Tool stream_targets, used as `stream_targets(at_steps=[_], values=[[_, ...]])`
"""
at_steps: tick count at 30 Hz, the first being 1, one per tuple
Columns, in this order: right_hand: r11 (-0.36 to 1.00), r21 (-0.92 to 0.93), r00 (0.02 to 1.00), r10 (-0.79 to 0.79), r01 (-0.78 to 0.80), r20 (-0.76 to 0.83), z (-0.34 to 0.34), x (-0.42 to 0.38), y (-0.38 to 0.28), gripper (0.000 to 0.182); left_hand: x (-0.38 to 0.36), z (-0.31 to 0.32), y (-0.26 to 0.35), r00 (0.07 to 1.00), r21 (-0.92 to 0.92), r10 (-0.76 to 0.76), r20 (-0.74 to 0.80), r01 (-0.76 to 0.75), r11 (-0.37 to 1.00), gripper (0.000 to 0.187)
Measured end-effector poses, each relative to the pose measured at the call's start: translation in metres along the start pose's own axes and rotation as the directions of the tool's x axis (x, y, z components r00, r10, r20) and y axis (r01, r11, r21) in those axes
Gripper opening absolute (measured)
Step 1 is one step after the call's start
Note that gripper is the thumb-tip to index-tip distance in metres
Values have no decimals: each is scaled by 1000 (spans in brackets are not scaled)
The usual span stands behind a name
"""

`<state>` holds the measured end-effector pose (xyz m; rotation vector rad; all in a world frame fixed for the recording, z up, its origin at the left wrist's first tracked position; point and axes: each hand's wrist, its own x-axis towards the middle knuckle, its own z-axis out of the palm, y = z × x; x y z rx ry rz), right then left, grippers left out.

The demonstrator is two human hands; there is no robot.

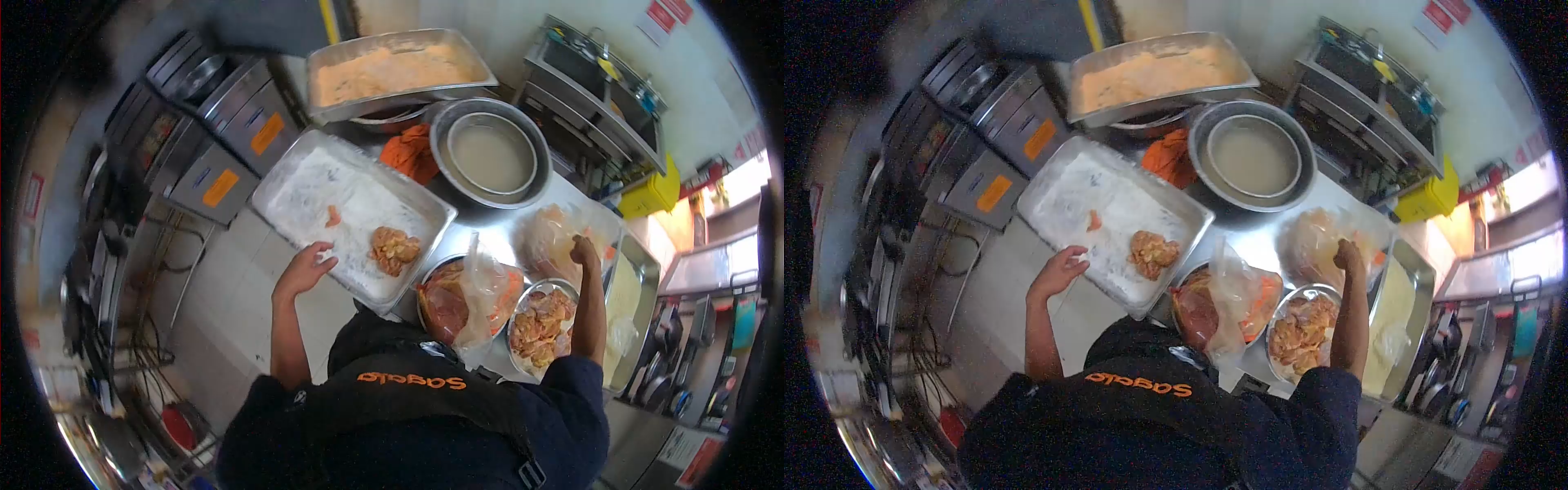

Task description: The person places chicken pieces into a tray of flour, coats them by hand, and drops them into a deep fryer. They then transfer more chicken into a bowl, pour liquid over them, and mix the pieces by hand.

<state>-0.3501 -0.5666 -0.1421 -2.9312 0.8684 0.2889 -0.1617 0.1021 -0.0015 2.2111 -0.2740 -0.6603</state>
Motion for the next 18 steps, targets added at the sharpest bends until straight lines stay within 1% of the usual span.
stream_targets(at_steps=[1,2,3,4,5,6,7,8,9,10,11,12,13,14,15,16,17,18], values=[[997,-71,1000,-10,9,-18,1,-7,6,26,-4,0,0,999,18,30,28,-31,999,38],[990,-137,998,-34,26,-52,-2,-6,2,24,-8,1,-2,1000,-1,15,-13,-15,1000,38],[944,292,982,117,-156,146,-33,-14,-17,29,-5,-2,-3,996,-10,40,83,-40,999,39],[998,24,998,-57,57,-22,-30,-16,-10,44,-3,-7,-6,982,-17,63,177,-61,998,40],[999,-32,990,-8,12,141,-46,-24,-23,42,-4,-7,-9,965,-27,101,241,-97,995,41],[993,-53,964,117,-107,238,-55,-27,-25,51,-8,-2,-16,941,-38,138,309,-133,990,42],[985,-68,977,165,-157,135,-67,-40,-33,58,-11,4,-27,892,-110,160,423,-124,986,41],[957,6,955,287,-289,68,-128,-77,-92,60,-14,13,-40,824,-186,195,532,-110,976,41],[950,22,949,312,-311,-45,-161,-98,-127,58,-19,21,-52,776,-235,191,601,-57,970,40],[975,28,930,219,-221,-295,-158,-102,-123,51,-25,27,-65,720,-278,194,666,-1,961,40],[995,61,885,97,-78,-455,-166,-105,-125,44,-34,31,-81,736,-290,193,648,4,957,40],[987,148,803,33,69,-594,-185,-119,-150,36,-43,34,-97,746,-373,213,631,52,926,41],[975,132,749,-49,180,-660,-204,-134,-176,33,-51,38,-114,757,-451,231,612,94,887,42],[847,433,787,30,307,-617,-219,-152,-213,31,-60,45,-140,755,-405,214,620,74,911,44],[660,627,841,-12,413,-542,-234,-173,-255,30,-66,41,-162,752,-352,195,629,52,935,46],[538,711,877,-123,453,-465,-240,-189,-290,31,-68,23,-174,761,-348,190,620,50,936,46],[412,788,889,-243,457,-389,-240,-204,-323,31,-74,6,-182,760,-352,136,636,128,927,48],[305,852,871,-392,426,-296,-237,-212,-361,31,-82,-11,-189,751,-352,82,656,208,912,50]])
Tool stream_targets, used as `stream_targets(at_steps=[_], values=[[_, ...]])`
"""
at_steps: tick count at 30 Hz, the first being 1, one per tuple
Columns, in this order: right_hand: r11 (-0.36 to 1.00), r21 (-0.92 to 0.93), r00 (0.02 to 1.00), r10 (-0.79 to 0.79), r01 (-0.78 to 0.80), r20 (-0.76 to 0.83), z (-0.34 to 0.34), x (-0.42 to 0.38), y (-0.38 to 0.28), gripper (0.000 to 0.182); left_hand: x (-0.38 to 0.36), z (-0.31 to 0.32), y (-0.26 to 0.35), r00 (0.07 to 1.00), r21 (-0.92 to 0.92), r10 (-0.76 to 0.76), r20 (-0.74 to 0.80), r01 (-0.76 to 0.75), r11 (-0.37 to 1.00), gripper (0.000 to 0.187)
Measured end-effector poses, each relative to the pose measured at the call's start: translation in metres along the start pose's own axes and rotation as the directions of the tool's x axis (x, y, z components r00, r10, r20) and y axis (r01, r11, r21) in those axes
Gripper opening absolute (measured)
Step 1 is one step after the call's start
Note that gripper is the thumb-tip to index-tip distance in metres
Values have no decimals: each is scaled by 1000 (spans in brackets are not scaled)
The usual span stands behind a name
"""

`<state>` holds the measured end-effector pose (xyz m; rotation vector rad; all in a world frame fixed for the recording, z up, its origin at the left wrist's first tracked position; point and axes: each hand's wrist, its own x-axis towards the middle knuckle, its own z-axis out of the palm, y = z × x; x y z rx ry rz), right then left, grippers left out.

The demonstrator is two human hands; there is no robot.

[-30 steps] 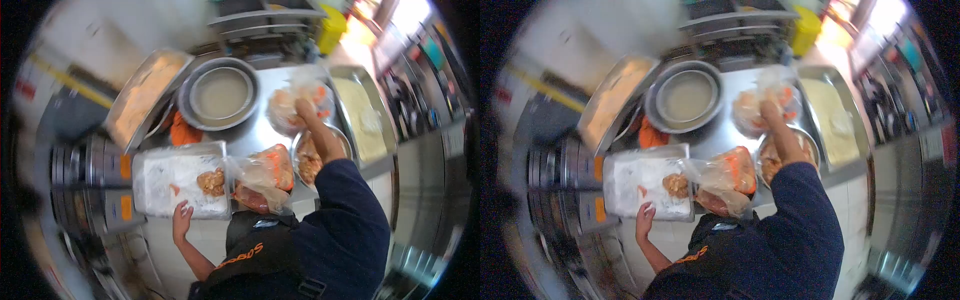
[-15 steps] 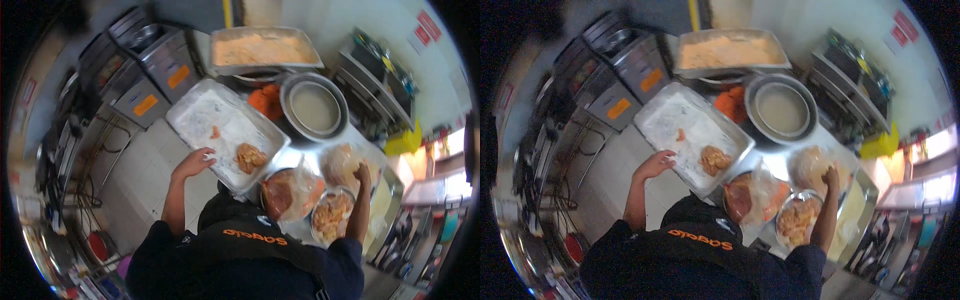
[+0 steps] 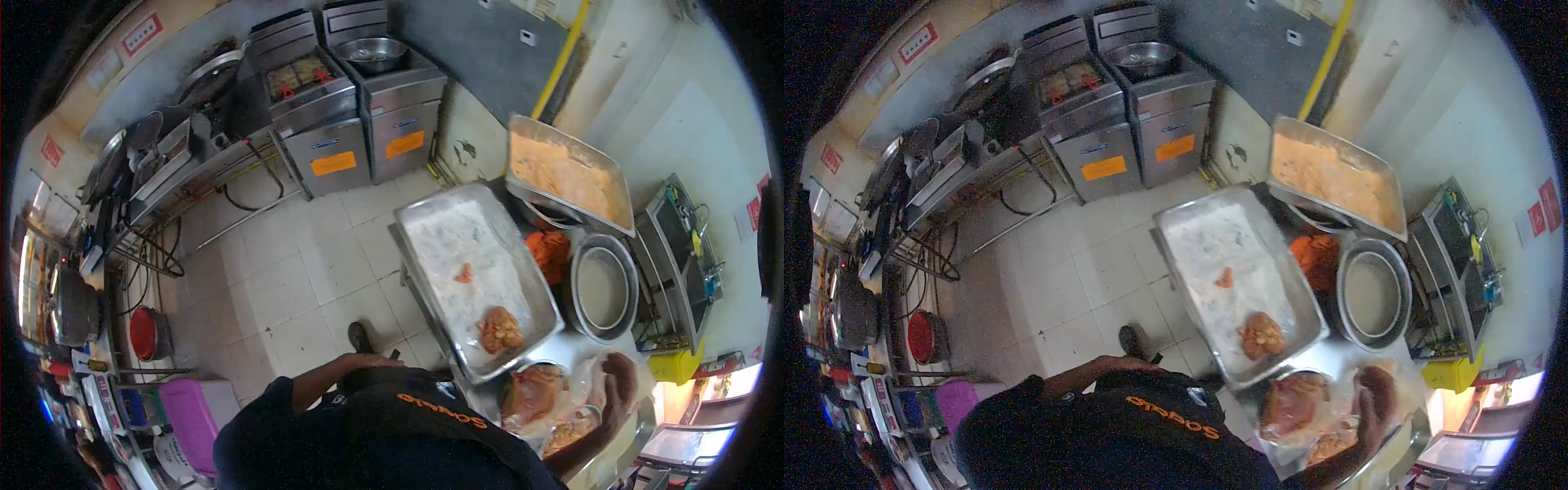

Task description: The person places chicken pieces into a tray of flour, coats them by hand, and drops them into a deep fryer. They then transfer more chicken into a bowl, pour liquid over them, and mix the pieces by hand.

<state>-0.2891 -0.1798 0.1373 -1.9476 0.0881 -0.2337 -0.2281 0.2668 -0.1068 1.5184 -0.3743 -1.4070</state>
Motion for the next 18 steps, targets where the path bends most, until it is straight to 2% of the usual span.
stream_targets(at_steps=[1,3,4,5,7,8,9,10,11,12,13,14,15,16,17,18], values=[[992,125,985,9,-31,175,39,10,-11,32,-20,-8,-2,998,-58,-61,4,61,996,51],[931,309,878,27,-197,477,132,36,-7,33,-61,-23,-13,983,-176,-184,27,186,967,55],[887,265,774,145,-377,617,183,51,-5,35,-80,-30,-19,981,-182,-190,37,193,964,55],[868,202,712,218,-454,668,235,58,2,33,-97,-40,-23,986,-277,-167,19,166,946,56],[895,102,534,165,-434,829,325,66,39,33,-127,-59,-31,991,-461,-127,-29,99,882,58],[898,24,514,229,-438,827,360,62,54,35,-133,-64,-56,991,-461,-129,-30,101,882,58],[898,-51,495,288,-437,819,389,55,68,37,-130,-65,-95,985,-347,59,-164,-113,931,59],[899,-46,496,282,-435,821,417,53,80,37,-134,-72,-118,929,-203,255,-269,-313,928,61],[900,-100,449,305,-425,840,441,48,90,40,-161,-72,-86,926,-260,180,-331,-273,926,63],[899,-158,401,332,-409,854,460,46,102,42,-156,-76,-125,897,-283,260,-358,-370,885,63],[900,-167,395,335,-403,855,475,48,117,42,-148,-75,-168,854,-303,342,-392,-471,829,63],[957,178,397,-75,-229,915,487,51,132,43,-153,-76,-180,848,-310,345,-402,-481,820,63],[851,520,316,-475,-73,821,498,60,138,44,-156,-78,-188,856,-400,271,-441,-457,794,64],[956,-115,210,175,-269,962,513,75,117,40,-157,-83,-196,855,-483,192,-482,-442,756,64],[962,-117,173,163,-249,971,527,82,129,40,-154,-86,-203,835,-484,183,-519,-464,742,64],[932,202,223,-137,-300,965,540,81,152,38,-151,-92,-214,834,-524,131,-536,-451,723,66]])
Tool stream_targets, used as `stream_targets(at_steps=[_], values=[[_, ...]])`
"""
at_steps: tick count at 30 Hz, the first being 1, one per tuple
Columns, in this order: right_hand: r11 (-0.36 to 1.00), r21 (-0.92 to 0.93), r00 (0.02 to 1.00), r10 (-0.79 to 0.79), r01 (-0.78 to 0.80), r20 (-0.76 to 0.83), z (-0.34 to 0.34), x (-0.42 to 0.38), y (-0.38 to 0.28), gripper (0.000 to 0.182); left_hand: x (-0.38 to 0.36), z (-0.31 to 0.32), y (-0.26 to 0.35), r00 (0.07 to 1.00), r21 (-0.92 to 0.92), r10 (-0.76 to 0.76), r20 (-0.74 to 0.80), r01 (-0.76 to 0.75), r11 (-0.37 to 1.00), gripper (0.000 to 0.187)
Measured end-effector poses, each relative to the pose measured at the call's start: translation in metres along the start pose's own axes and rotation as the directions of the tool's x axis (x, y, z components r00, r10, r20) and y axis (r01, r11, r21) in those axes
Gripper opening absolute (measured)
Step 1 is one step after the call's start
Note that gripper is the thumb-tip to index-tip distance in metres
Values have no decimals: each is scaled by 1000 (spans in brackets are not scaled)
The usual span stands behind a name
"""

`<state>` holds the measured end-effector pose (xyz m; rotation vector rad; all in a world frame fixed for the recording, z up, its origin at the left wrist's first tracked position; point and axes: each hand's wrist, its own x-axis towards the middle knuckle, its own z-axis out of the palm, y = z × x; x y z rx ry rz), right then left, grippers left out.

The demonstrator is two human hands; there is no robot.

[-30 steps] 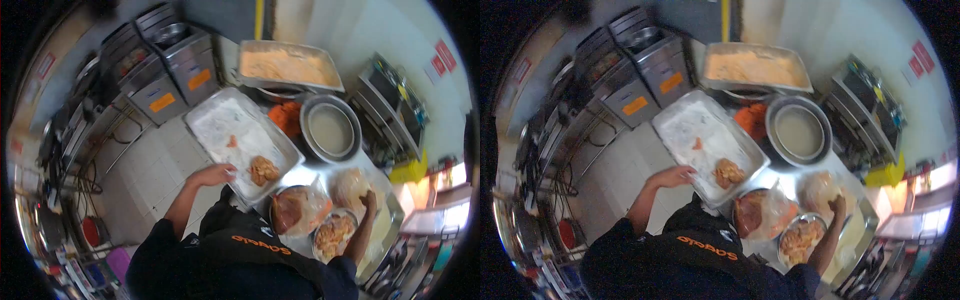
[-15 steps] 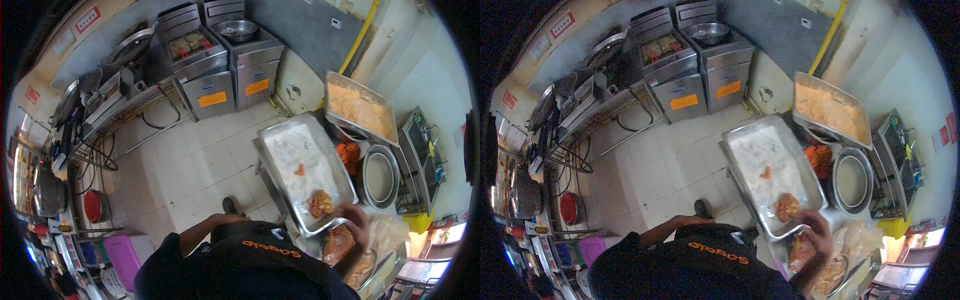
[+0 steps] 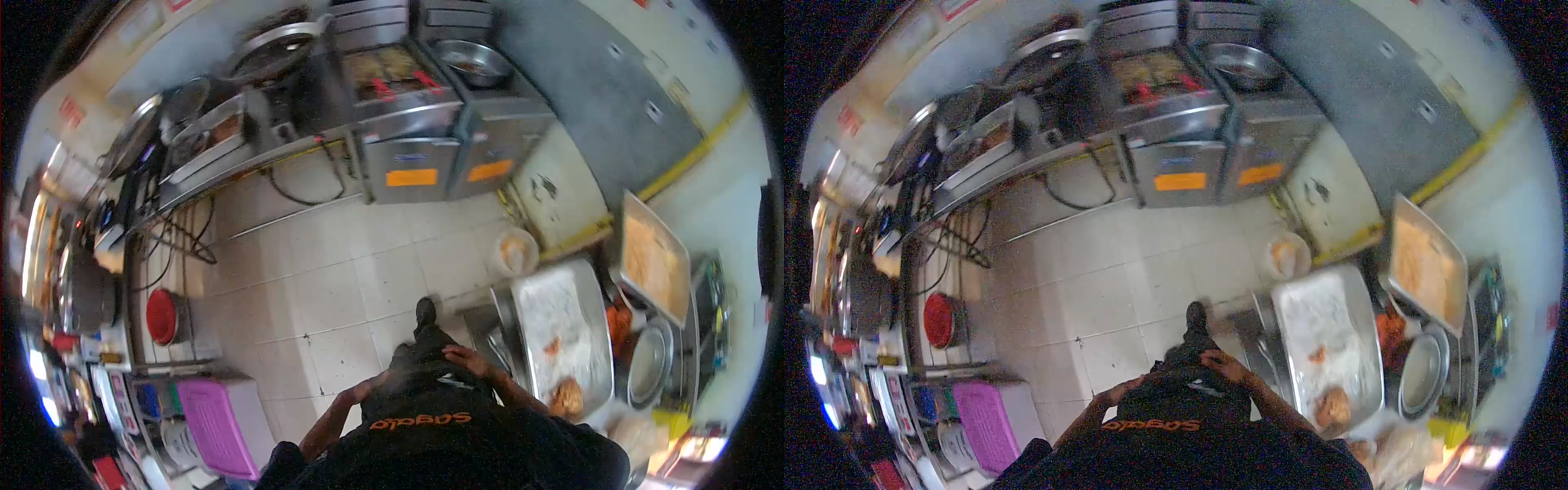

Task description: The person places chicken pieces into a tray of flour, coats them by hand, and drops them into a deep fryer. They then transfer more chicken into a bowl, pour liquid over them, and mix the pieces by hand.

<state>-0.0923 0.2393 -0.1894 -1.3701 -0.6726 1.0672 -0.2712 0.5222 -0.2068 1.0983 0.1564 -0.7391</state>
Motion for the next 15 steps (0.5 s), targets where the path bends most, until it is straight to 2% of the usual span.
stream_targets(at_steps=[1,2,3,6,7,8,9,11,12,13,14,15], values=[[947,135,955,-297,292,15,-13,13,23,36,3,-11,1,999,-36,-29,-45,27,999,67],[814,-559,986,-112,161,121,-36,34,32,35,-2,-12,29,997,-49,-69,-46,66,997,75],[806,-560,979,-119,192,164,-52,60,28,35,6,-28,29,996,-57,-45,-83,40,998,75],[746,-619,950,-58,244,305,-87,124,15,38,35,-68,34,914,141,-154,-375,221,965,75],[789,-613,959,158,21,236,-98,151,0,44,35,-85,32,868,189,-186,-461,301,935,75],[773,-599,915,371,-207,162,-112,177,-18,50,29,-99,29,817,233,-204,-540,378,896,75],[769,-608,914,369,-197,171,-122,197,-43,50,46,-117,46,761,272,-212,-613,456,848,75],[311,-908,915,373,-281,-155,-139,232,-89,62,68,-146,54,638,330,-198,-744,609,721,75],[305,-912,916,372,-273,-149,-159,249,-83,62,67,-139,96,549,329,-209,-809,718,613,78],[395,-876,937,313,-275,-153,-184,272,-67,63,63,-132,147,454,311,-202,-868,814,491,82],[486,-830,951,262,-276,-163,-204,284,-57,65,70,-149,147,439,319,-117,-891,788,527,80],[492,-823,948,273,-283,-162,-218,290,-60,65,76,-177,133,472,403,27,-881,721,563,66]])
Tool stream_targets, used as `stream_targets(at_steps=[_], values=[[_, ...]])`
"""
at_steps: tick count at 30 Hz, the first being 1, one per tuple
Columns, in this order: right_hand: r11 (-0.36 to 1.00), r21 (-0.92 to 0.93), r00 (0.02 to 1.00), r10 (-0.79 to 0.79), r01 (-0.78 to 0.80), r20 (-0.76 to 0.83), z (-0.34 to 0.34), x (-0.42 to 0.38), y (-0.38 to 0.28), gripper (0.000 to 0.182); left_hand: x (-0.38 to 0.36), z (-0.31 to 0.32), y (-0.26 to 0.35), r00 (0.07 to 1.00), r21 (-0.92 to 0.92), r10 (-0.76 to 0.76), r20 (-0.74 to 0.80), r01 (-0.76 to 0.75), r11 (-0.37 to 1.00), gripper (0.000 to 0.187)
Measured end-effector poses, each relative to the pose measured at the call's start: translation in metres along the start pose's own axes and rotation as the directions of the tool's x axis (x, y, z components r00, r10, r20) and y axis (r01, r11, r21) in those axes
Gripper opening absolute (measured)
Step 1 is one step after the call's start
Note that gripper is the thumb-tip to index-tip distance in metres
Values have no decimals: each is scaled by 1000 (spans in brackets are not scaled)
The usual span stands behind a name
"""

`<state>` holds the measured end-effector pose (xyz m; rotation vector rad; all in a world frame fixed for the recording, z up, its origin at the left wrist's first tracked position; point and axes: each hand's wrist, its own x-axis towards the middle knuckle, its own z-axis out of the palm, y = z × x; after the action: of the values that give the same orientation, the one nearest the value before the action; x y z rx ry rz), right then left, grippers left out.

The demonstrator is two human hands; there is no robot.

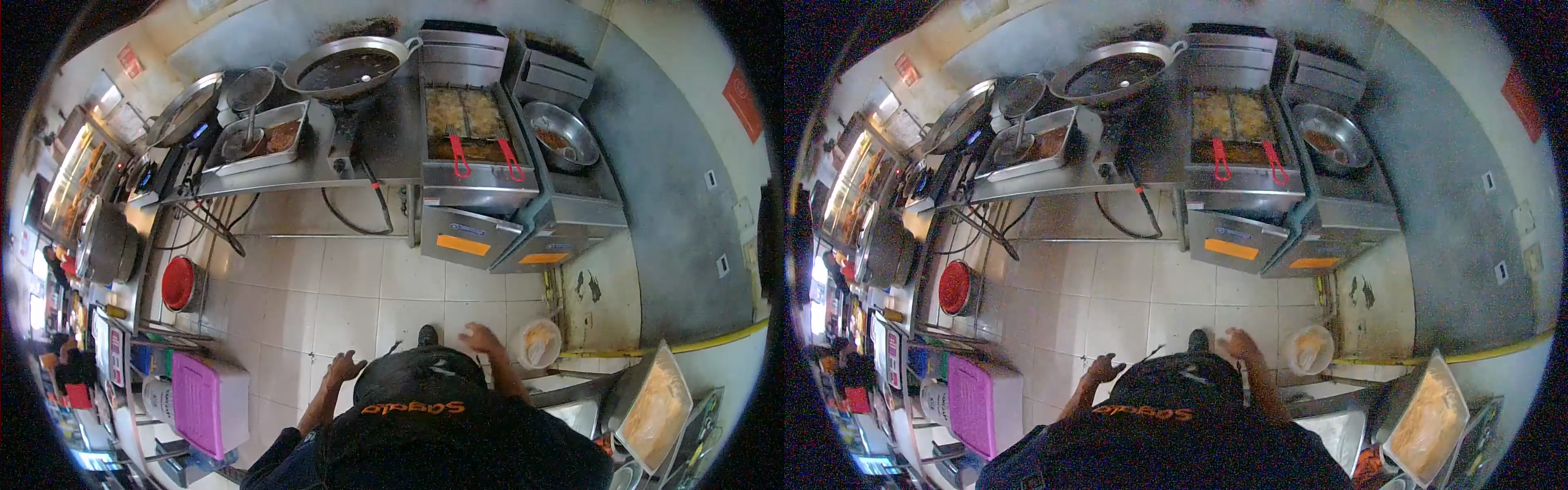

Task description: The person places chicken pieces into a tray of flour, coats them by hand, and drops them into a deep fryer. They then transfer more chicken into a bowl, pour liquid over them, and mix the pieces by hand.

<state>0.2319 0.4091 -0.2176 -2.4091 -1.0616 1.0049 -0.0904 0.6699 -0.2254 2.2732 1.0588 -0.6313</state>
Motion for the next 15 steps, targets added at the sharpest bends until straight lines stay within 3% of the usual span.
stream_targets(at_steps=[2,3,4,5,6,8,9,11,12,13,14,15], values=[[982,168,995,92,-85,-37,-33,19,5,57,1,-63,32,972,86,159,175,-176,981,51],[975,190,990,129,-117,-52,-57,18,-2,57,8,-91,50,919,30,116,376,-137,990,46],[920,269,954,248,-286,166,-86,8,-15,54,15,-110,64,821,-11,78,565,-87,996,42],[836,315,867,324,-450,380,-106,-4,-22,51,22,-119,62,776,-236,207,596,-78,969,38],[813,339,862,350,-474,367,-115,-14,-20,51,29,-132,80,677,-355,212,705,78,931,29],[765,374,769,236,-525,594,-115,-34,-16,50,15,-178,132,761,-495,179,623,207,844,23],[538,541,705,149,-646,694,-101,-36,7,47,58,-157,119,626,-396,240,742,120,910,23],[405,697,795,154,-592,587,-59,-61,27,41,201,-43,34,253,-232,254,933,-116,966,26],[347,779,851,154,-522,502,-45,-73,28,36,232,-32,22,56,-292,287,956,206,934,24],[271,655,707,337,-705,622,-67,-85,-8,32,265,-35,32,-110,-218,322,940,532,818,23],[175,716,721,354,-676,595,-37,-103,-25,32,290,-70,66,-160,-137,235,959,465,875,23],[90,742,731,286,-664,619,-3,-110,-29,34,292,-75,43,-113,-134,164,980,236,962,23]])
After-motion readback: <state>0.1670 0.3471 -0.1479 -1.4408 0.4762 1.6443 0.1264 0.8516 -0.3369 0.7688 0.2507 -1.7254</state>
